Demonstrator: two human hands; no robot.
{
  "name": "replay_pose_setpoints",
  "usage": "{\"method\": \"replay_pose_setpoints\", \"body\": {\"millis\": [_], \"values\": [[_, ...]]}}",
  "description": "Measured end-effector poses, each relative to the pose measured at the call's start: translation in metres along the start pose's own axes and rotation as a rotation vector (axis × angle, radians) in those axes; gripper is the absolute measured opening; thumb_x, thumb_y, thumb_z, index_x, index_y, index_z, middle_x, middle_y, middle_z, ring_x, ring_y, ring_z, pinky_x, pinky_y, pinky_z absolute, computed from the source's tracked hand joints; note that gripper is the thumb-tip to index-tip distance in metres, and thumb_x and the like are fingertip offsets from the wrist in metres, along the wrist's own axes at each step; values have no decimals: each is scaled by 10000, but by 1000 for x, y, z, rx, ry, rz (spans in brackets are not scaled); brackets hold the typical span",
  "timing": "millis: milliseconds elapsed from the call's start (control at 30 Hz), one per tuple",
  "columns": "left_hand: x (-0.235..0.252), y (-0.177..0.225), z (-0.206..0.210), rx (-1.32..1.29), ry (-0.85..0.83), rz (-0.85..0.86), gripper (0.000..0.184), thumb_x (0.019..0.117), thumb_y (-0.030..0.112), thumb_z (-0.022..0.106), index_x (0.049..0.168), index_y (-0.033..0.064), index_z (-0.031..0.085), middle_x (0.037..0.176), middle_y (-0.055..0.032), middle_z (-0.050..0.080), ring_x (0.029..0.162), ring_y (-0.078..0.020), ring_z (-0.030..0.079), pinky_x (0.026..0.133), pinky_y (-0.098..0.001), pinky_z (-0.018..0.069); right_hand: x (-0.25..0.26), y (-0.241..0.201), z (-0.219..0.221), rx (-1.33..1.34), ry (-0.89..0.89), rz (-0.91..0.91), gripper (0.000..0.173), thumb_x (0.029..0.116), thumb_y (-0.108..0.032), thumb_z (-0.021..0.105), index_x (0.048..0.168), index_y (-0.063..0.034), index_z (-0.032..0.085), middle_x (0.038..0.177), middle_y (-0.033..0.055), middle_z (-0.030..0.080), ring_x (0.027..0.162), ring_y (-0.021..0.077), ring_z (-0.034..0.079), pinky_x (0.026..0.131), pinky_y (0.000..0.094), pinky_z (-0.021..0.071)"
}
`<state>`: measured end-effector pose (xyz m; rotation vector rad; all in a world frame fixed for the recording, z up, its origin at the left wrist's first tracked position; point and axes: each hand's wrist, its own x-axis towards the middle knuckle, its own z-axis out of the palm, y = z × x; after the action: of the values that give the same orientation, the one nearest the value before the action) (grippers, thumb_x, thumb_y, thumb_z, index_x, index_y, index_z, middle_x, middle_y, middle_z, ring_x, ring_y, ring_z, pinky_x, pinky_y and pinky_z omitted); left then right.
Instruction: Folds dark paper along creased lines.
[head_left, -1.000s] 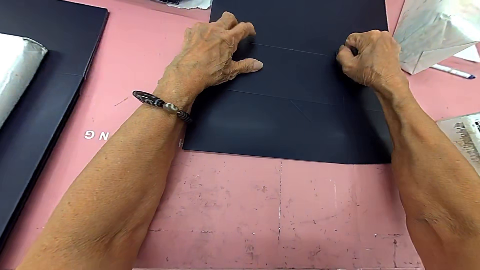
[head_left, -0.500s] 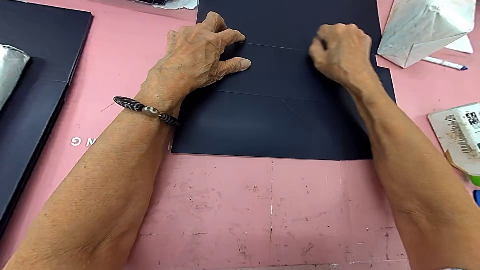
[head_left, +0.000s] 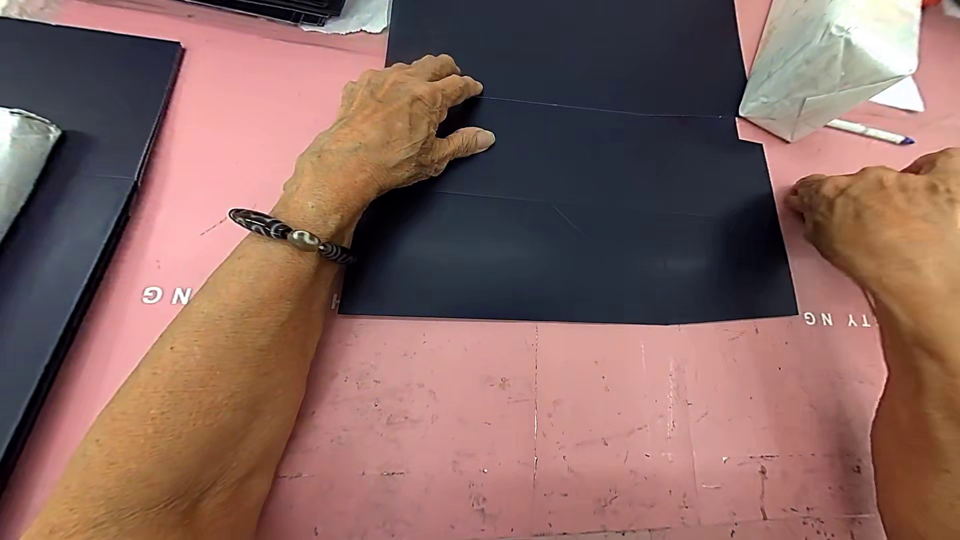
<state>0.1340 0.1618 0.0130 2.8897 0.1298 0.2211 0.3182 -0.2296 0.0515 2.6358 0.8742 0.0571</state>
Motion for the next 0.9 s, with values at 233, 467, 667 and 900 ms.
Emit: {"method": "replay_pose_setpoints", "body": {"millis": [233,467,667,900], "values": [[-2,5,5,41,13,-48,897,897,785,398,1453,100,558,1450,-217,542,1300,-451,541,927,-690,422,22,-32,-28,141,128,64,742,1025,-524,535,1119,212,556,1099,486,578,1178,694,498,967,818,339],[-5,4,8,51,34,-37,890,913,775,379,1472,103,546,1483,-218,525,1335,-440,522,972,-671,422,81,-81,25,675,358,-386,792,1046,-587,403,1486,69,467,1559,268,441,1484,399,387,1230,543,254],[-6,3,10,53,40,-48,898,913,781,389,1475,99,544,1481,-215,523,1345,-422,515,1013,-638,416,76,-81,24,655,313,-334,809,1034,-624,396,1467,48,515,1558,248,456,1482,395,396,1232,543,249],[-6,2,12,51,51,-47,892,911,785,391,1464,107,562,1480,-212,531,1346,-407,522,1024,-616,420,73,-83,21,688,311,-297,785,1027,-613,438,1441,44,549,1540,234,486,1478,382,407,1233,514,259]]}}
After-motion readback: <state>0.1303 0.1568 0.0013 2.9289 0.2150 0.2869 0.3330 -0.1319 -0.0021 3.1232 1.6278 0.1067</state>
